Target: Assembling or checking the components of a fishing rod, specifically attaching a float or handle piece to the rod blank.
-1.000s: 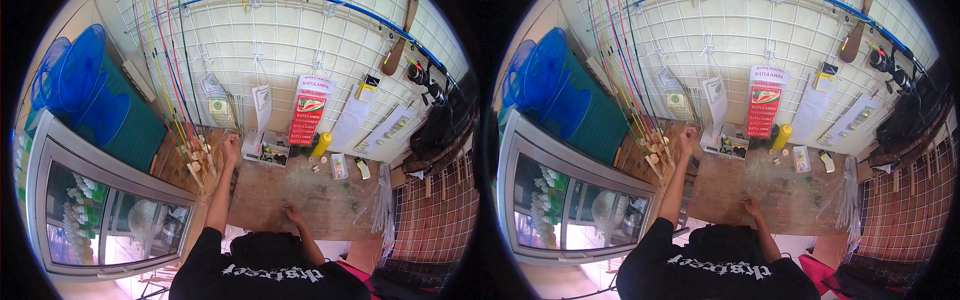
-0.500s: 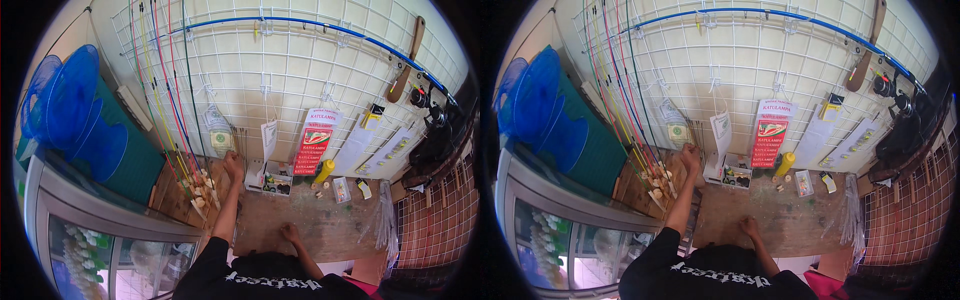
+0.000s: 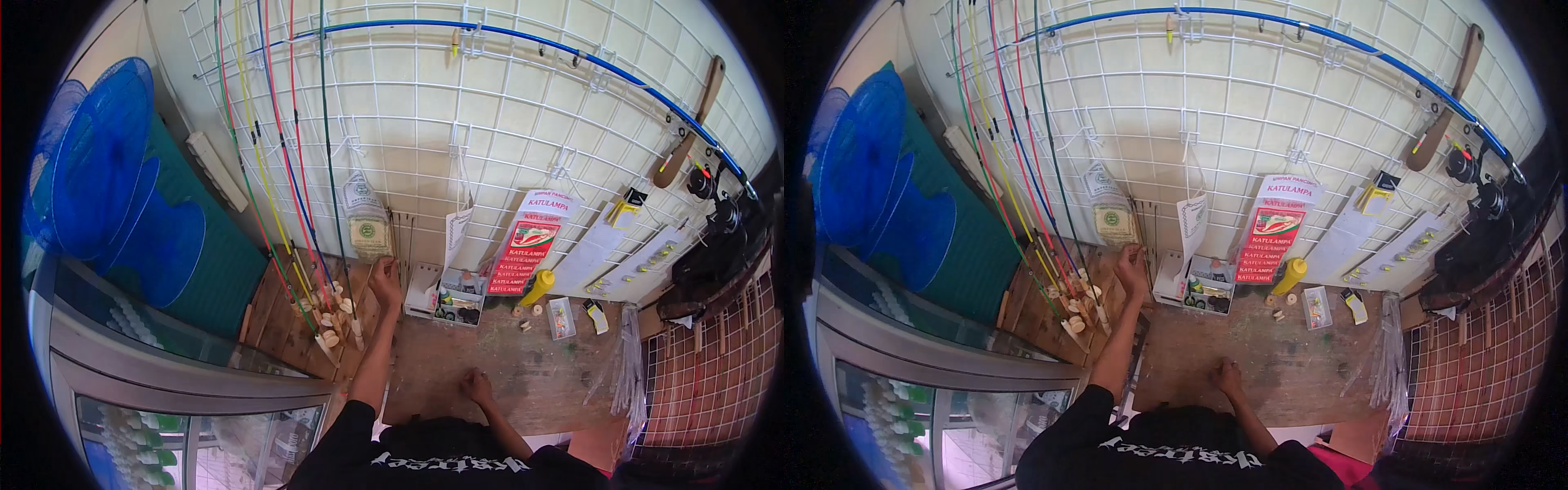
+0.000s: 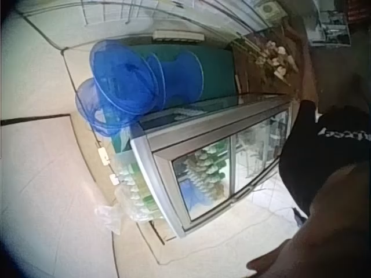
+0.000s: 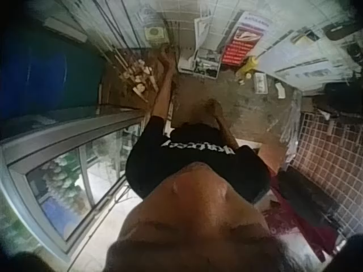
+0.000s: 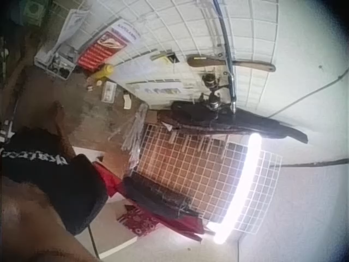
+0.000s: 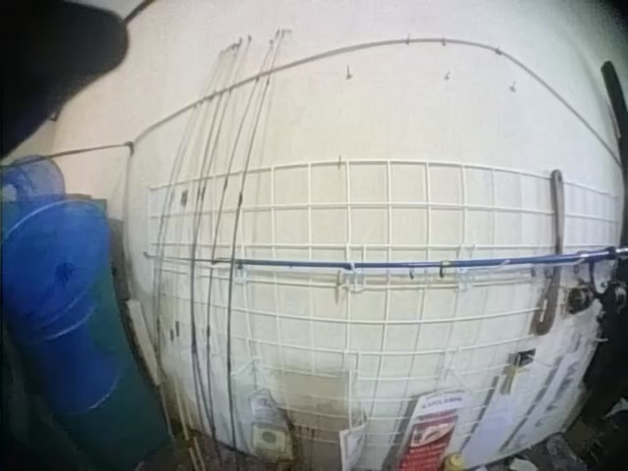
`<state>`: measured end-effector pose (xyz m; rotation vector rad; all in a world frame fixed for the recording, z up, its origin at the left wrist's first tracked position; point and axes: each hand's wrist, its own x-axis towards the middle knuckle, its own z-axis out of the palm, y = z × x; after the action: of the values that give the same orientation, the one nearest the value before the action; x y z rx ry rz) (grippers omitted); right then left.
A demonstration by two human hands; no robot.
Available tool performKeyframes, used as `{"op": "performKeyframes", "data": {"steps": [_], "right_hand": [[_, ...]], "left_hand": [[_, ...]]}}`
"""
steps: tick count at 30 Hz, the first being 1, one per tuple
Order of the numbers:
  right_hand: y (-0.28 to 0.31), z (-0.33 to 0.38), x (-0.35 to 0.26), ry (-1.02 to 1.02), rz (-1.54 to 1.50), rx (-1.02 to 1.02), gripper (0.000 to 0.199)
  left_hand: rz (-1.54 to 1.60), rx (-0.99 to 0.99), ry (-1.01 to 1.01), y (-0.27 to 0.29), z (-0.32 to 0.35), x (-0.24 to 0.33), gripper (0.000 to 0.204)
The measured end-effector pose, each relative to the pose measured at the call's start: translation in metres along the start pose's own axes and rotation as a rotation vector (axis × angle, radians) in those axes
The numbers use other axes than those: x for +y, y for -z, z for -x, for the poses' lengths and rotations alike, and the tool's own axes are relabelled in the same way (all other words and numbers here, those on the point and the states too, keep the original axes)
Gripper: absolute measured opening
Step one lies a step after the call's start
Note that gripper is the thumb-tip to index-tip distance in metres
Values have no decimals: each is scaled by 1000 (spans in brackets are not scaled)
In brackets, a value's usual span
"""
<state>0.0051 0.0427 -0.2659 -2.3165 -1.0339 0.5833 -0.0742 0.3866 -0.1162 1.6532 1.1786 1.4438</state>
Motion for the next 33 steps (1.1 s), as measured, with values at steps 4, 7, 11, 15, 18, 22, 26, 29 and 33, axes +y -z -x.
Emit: {"op": "performKeyframes", "data": {"steps": [4, 7, 11, 15, 18, 22, 26, 29, 33], "right_hand": [[6, 1, -7, -22, 7, -7, 24], [14, 1, -16, 7, -15, -14, 24], [5, 1, -5, 44, 11, 23, 24], [10, 5, -9, 49, 5, 24, 24], [17, 4, -20, 78, -36, -17, 24], [14, 4, -9, 81, -17, -4, 24], [20, 1, -13, 114, -86, -54, 24], [18, -9, -15, 79, -117, -96, 26], [10, -32, -48, 252, -155, -228, 30]], "left_hand": [[-4, -30, 57, 7, 10, 7, 10], [66, 31, 77, 12, 19, 5, 9], [62, -21, 97, 20, 30, 1, 11], [20, -229, 136, 37, 45, -9, 16], [-67, -304, 126, 57, 62, -40, 21], [-108, -357, 121, 62, 76, -19, 26], [-131, -398, 46, 71, 84, -7, 27], [-83, -411, 6, 76, 91, 23, 23], [-20, -448, -79, 85, 94, 41, 22]]}}
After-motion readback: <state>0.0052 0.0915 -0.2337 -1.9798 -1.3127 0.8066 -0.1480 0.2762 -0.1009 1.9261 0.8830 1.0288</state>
